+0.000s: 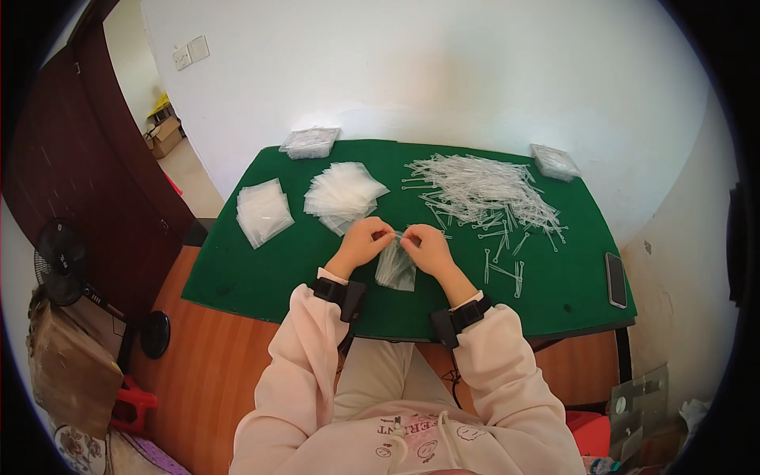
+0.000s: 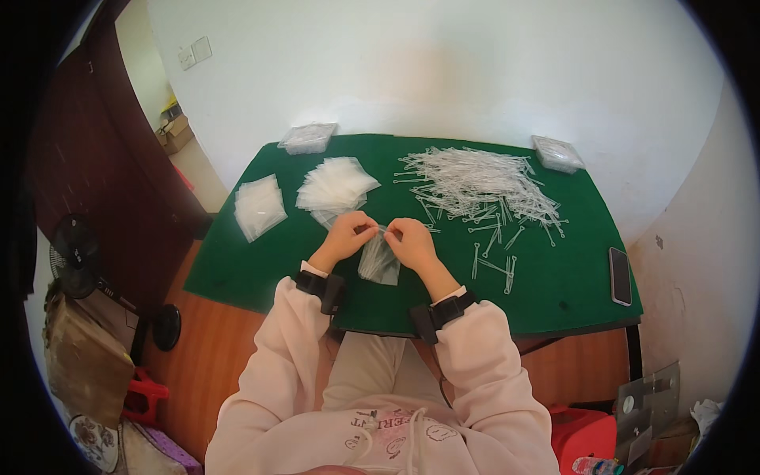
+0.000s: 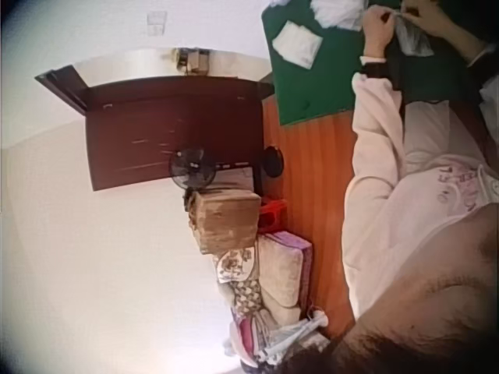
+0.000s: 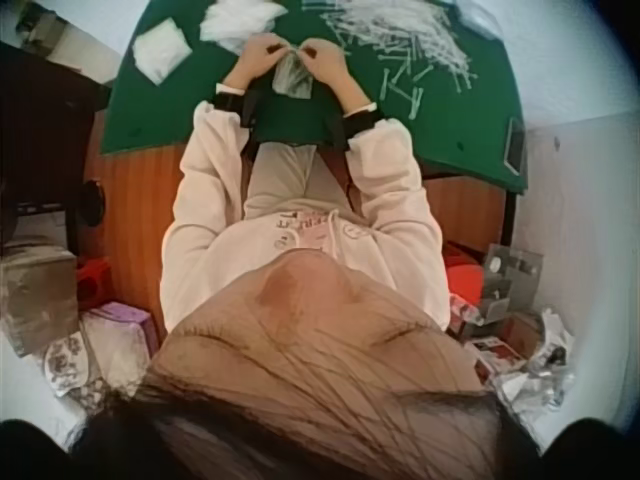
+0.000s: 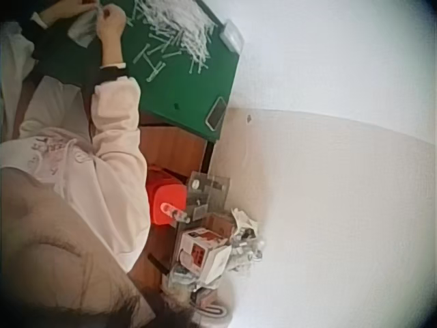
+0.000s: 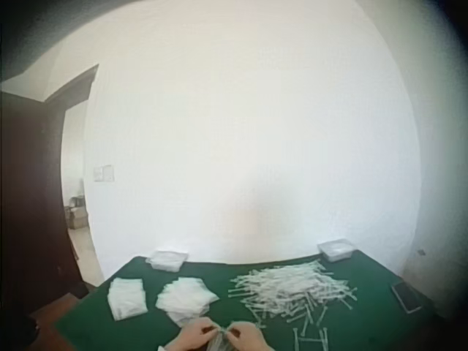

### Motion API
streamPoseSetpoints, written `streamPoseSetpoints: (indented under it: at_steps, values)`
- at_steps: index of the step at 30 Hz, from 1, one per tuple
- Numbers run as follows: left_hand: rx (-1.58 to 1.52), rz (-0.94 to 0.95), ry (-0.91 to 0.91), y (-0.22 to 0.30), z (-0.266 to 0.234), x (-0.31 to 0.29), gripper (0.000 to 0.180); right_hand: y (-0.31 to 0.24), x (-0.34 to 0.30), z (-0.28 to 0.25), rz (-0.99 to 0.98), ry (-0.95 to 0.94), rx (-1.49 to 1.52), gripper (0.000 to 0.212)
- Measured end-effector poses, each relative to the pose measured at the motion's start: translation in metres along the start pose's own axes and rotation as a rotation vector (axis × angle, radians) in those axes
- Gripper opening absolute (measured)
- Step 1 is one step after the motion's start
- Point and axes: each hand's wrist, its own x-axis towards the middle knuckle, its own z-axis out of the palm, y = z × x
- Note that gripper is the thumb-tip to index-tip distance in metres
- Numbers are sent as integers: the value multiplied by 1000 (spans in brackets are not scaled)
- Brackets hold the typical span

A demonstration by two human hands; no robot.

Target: Packaging small white plastic components into small clear plastic bags.

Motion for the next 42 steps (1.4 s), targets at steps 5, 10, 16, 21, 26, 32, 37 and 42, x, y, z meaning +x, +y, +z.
streamPoseSetpoints:
  at_steps: [5, 10, 16, 21, 26, 32, 37, 42]
  values:
    - [12, 130, -78, 7, -3, 2, 11, -8, -1, 0, -50, -5, 22, 14]
    - [26, 152, -52, 12, -3, 2, 10, -11, 0, -2, -21, 18, 33, 14]
    - [94, 158, -14, 12, -1, 2, 10, -14, 0, -3, 74, 43, 50, 16]
    - [146, 174, 62, 12, -1, 2, 11, -6, 1, -3, 123, 84, -20, 18]
    - [157, 123, 131, 12, -1, 1, 13, 0, 2, -5, 185, 123, -57, 19]
    - [149, 52, 154, 9, -3, 1, 17, 6, 5, -11, 279, 108, -58, 18]
    - [47, -19, 90, 2, -5, 1, 17, 16, 6, -6, 268, 144, 21, 17]
    - [-119, -43, -52, 0, -4, 0, 17, 19, 8, 2, 259, 123, 498, 11]
